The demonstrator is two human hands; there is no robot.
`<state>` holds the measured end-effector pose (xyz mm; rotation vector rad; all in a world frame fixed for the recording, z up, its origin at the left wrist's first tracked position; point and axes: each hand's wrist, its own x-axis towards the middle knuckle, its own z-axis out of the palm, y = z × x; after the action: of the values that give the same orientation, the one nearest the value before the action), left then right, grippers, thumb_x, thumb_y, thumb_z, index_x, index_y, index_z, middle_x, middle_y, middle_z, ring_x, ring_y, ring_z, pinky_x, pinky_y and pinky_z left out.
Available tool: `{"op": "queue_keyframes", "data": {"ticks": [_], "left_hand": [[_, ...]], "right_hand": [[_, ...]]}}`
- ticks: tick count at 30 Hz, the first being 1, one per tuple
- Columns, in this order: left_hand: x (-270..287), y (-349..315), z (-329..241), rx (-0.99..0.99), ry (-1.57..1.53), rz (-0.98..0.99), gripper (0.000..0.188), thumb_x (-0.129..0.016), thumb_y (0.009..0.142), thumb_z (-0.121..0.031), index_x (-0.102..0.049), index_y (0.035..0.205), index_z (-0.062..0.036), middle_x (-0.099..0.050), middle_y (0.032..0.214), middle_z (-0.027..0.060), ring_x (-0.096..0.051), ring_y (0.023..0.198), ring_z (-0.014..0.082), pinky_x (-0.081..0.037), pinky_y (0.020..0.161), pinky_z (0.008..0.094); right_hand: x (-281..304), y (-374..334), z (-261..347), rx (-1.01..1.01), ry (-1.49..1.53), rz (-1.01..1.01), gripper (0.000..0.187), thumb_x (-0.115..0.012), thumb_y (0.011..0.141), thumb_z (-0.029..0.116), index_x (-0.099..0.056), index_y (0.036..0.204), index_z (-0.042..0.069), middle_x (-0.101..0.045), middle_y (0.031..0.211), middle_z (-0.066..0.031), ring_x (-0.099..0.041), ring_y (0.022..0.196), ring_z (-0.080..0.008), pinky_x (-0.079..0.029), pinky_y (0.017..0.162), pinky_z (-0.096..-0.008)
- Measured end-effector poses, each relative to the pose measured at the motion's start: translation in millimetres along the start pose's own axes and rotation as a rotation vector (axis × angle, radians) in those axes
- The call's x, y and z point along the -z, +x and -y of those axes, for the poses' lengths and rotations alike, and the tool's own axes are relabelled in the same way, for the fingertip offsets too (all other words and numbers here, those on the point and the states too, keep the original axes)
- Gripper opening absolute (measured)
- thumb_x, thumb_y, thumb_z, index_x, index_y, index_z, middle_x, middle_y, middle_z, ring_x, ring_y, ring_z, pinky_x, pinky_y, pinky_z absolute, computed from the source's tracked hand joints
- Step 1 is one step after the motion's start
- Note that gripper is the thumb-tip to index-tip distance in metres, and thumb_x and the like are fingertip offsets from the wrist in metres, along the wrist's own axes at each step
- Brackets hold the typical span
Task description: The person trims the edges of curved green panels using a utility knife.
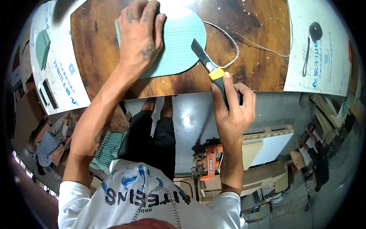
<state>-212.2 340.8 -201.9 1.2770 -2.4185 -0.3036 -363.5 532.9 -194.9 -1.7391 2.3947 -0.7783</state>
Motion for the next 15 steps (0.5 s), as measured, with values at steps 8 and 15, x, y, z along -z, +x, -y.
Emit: {"op": "queue_keyframes", "data": {"ticks": [8,15], "left_hand": [[0.6,17.7,22.0,-0.227,-0.261,0.195,0.026,-0.053,0.091,-0.017,-0.051,0.106,0.0041,-0.048,0.104,0.0218,-0.047,0.097,0.0340,-0.038,0.088,0.0439],[-4.4,9.9,-2.8,0.250,0.063,-0.069,0.059,-0.062,0.086,-0.026,-0.039,0.127,0.0105,-0.043,0.111,0.0319,-0.042,0.105,0.0419,-0.031,0.091,0.0548]], "right_hand": [[-7.1,44.1,-10.4,0.107,0.013,0.013,0.036,-0.078,0.075,0.022,-0.071,0.108,0.011,-0.058,0.082,-0.0084,-0.055,0.071,-0.0217,-0.046,0.058,-0.0331],[10.8,-1.5,-6.0,-0.006,-0.007,0.063,0.038,-0.080,0.071,0.014,-0.071,0.108,0.009,-0.058,0.083,-0.0074,-0.054,0.074,-0.0213,-0.047,0.062,-0.0340]]}}
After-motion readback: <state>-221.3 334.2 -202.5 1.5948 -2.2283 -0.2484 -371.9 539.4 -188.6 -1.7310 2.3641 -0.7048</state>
